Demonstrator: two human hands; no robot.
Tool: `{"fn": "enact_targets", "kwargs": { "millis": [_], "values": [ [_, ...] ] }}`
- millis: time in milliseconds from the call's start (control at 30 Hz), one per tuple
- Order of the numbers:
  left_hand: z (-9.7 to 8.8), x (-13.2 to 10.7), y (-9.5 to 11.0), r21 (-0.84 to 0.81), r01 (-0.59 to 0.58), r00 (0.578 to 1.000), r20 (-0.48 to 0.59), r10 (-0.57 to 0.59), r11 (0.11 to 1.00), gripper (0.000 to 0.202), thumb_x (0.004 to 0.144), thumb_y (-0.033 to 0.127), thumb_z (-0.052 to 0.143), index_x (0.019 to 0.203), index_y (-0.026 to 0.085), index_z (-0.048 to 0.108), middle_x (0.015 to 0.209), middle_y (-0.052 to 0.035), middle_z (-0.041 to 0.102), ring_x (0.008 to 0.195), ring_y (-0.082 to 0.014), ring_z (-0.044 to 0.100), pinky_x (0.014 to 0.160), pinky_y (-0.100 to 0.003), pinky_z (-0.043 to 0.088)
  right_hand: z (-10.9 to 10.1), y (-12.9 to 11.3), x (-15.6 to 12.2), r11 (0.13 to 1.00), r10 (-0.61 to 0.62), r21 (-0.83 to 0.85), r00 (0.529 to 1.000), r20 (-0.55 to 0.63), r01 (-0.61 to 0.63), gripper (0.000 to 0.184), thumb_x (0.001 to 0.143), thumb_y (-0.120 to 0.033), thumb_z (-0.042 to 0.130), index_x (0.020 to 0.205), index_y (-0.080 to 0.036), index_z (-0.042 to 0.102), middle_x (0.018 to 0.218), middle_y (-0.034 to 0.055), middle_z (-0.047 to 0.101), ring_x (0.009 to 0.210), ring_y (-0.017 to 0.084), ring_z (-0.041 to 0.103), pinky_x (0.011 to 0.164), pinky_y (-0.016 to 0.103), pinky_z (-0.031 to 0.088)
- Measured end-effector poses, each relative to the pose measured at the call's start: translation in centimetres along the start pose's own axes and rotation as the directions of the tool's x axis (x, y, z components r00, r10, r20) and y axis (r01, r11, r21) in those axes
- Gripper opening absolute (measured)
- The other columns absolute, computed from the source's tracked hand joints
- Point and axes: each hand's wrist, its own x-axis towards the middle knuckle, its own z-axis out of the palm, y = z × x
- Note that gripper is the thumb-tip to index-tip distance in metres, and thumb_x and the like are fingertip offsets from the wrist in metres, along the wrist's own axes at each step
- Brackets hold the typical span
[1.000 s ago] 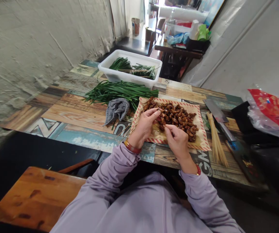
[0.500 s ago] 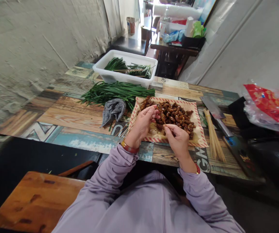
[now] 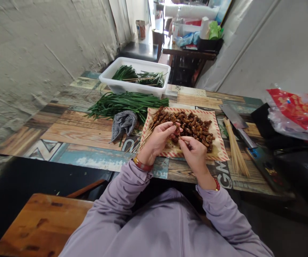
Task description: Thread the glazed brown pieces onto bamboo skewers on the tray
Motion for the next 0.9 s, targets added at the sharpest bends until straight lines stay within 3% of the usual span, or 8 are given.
{"fn": "enact_targets", "kwargs": {
  "millis": [667,900],
  "values": [
    [-0.17,-0.17,0.23,-0.073,0.025,1.000,0.011,-0.024,0.997,0.021,0.075,0.031,0.073,0.085,0.014,0.067,0.091,-0.0067,0.071,0.077,-0.0118,0.063,0.072,-0.024,0.044,-0.19,-0.06,-0.17,0.999,-0.040,0.008,0.999,0.030,0.040,0.024,0.091,-0.033,0.051,0.089,-0.021,0.072,0.079,0.0035,0.073,0.069,0.016,0.066,0.068,0.027,0.052],
    [-0.09,-0.25,0.28,-0.095,0.022,1.000,0.020,-0.020,0.995,0.022,0.074,0.030,0.074,0.088,0.014,0.067,0.090,-0.0061,0.070,0.080,-0.0133,0.064,0.071,-0.024,0.046,-0.27,-0.06,-0.21,0.998,-0.045,0.038,0.997,0.065,0.043,0.025,0.092,-0.031,0.049,0.091,-0.019,0.070,0.070,0.0023,0.070,0.063,0.015,0.064,0.066,0.026,0.050]
  ]
}}
